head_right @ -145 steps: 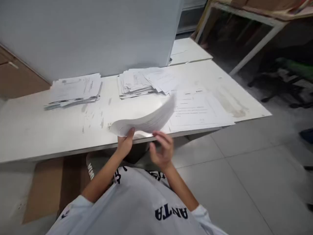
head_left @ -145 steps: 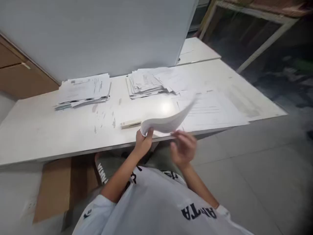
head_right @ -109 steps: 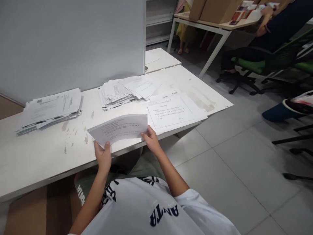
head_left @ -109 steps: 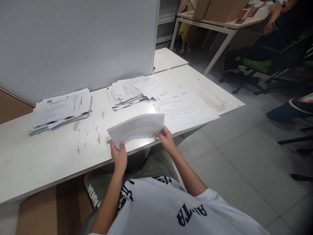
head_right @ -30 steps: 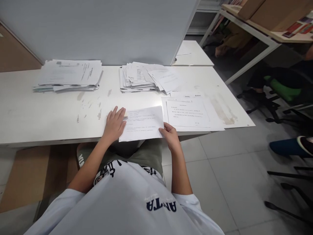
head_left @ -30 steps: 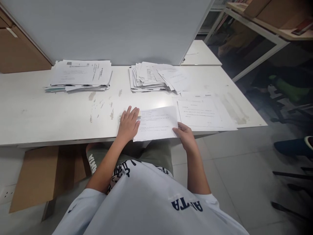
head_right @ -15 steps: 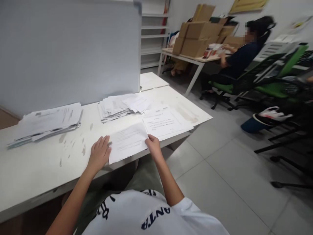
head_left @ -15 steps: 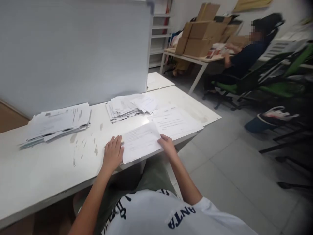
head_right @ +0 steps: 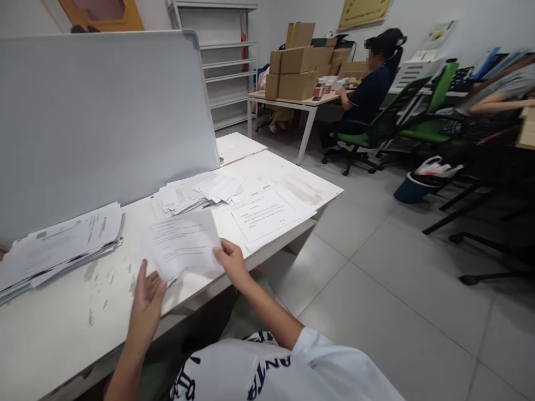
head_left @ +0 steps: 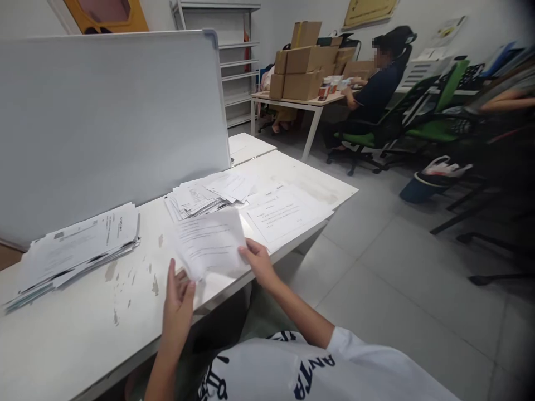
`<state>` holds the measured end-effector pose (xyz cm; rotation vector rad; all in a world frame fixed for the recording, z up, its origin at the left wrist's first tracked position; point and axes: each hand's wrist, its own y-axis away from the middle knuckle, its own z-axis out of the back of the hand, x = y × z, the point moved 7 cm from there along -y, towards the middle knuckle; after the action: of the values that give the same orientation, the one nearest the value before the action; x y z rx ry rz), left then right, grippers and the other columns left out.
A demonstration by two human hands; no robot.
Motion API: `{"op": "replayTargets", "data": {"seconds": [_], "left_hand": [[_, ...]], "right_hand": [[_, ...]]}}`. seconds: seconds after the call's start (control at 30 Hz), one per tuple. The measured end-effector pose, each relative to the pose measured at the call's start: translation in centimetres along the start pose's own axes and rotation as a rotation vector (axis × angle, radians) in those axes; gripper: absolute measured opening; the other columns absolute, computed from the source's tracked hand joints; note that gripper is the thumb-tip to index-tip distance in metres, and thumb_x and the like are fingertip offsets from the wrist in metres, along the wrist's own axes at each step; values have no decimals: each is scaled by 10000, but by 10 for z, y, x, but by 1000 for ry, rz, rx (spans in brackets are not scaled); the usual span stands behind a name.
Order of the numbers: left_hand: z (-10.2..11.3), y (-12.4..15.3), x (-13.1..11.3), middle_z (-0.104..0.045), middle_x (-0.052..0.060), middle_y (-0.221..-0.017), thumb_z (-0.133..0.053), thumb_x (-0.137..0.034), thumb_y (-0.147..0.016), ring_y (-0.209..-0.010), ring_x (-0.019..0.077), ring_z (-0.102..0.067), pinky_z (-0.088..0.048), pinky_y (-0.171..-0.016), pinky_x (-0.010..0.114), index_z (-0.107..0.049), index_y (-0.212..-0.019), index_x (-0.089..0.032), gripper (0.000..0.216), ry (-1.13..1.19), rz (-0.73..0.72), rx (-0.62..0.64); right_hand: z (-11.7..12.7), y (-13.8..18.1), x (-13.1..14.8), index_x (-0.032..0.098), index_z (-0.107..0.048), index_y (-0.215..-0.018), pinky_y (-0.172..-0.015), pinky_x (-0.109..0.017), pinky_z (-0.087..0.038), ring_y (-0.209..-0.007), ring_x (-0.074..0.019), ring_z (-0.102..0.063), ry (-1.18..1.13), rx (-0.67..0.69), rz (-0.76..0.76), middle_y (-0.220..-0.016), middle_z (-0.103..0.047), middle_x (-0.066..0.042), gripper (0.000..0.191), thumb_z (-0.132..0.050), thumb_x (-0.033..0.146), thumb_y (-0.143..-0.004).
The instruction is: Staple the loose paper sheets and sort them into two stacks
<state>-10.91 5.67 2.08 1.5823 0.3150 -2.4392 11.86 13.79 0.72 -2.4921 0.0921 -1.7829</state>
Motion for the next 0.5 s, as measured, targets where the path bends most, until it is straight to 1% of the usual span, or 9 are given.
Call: {"op": "replayTargets", "data": {"seconds": [0.1,0.17,0.23,0.27,0.33,0.4,0.43,0.47,0.5], "left_hand": [[33,-14,12,-560,131,-1327,-567,-499,-871,-1102,255,-639,-510,-980,434,-282,-1542,-271,764,-112,19,-201],[51,-25,16,-612,104,-1228,-591,-474,-846,-946,221,-670,-540,-909,403,-330,-1524,-269,755,-202,-27,-239],[68,-39,18,-656,68,-1089,-607,-438,-825,-751,170,-650,-564,-774,344,-376,-1503,-268,736,-244,-74,-249],[77,-47,20,-665,56,-1028,-613,-406,-814,-674,145,-616,-556,-693,304,-408,-1485,-258,718,-224,-76,-280],[97,-64,25,-670,58,-982,-612,-307,-785,-599,107,-548,-501,-554,230,-465,-1444,-205,683,-112,-11,-391],[115,-81,32,-671,92,-1026,-575,-180,-746,-593,80,-516,-451,-495,183,-482,-1403,-92,669,-11,118,-505],[121,-92,31,-668,124,-1046,-539,-130,-747,-594,68,-508,-437,-494,171,-483,-1369,-2,637,-55,133,-493],[130,-105,26,-665,154,-1065,-487,-88,-758,-591,51,-488,-416,-495,156,-474,-1337,70,600,-159,85,-472],[144,-115,25,-657,163,-1106,-454,-59,-767,-609,39,-482,-403,-513,143,-452,-1338,96,592,-208,73,-512]], "right_hand": [[-27,0,-7,203,-737,-1004,-706,-302,-531,-792,-196,-664,0,49,82,-884,-742,-22,361,-619,489,-816],[-41,4,-9,208,-727,-1084,-752,-310,-538,-849,-199,-674,57,87,159,-972,-747,-28,381,-572,483,-871],[-52,7,-9,221,-699,-1177,-800,-318,-542,-893,-198,-680,151,143,232,-1047,-743,-29,400,-522,469,-918],[-56,8,-10,226,-679,-1220,-828,-322,-542,-913,-197,-683,209,175,266,-1068,-742,-32,411,-506,465,-933],[-61,8,-11,233,-640,-1285,-923,-344,-521,-987,-201,-680,365,247,330,-1117,-735,-47,429,-490,456,-950],[-63,7,-16,236,-606,-1326,-1071,-408,-428,-1154,-224,-627,588,324,362,-1251,-686,-75,435,-498,431,-952],[-65,6,-21,236,-589,-1343,-1134,-453,-352,-1254,-242,-566,714,368,364,-1347,-627,-87,437,-505,411,-951],[-67,6,-28,231,-562,-1369,-1170,-500,-282,-1345,-264,-483,837,429,350,-1443,-542,-98,453,-513,389,-948],[-71,6,-36,220,-521,-1406,-1181,-534,-240,-1399,-282,-415,936,501,333,-1510,-460,-109,484,-517,367,-945]]}}
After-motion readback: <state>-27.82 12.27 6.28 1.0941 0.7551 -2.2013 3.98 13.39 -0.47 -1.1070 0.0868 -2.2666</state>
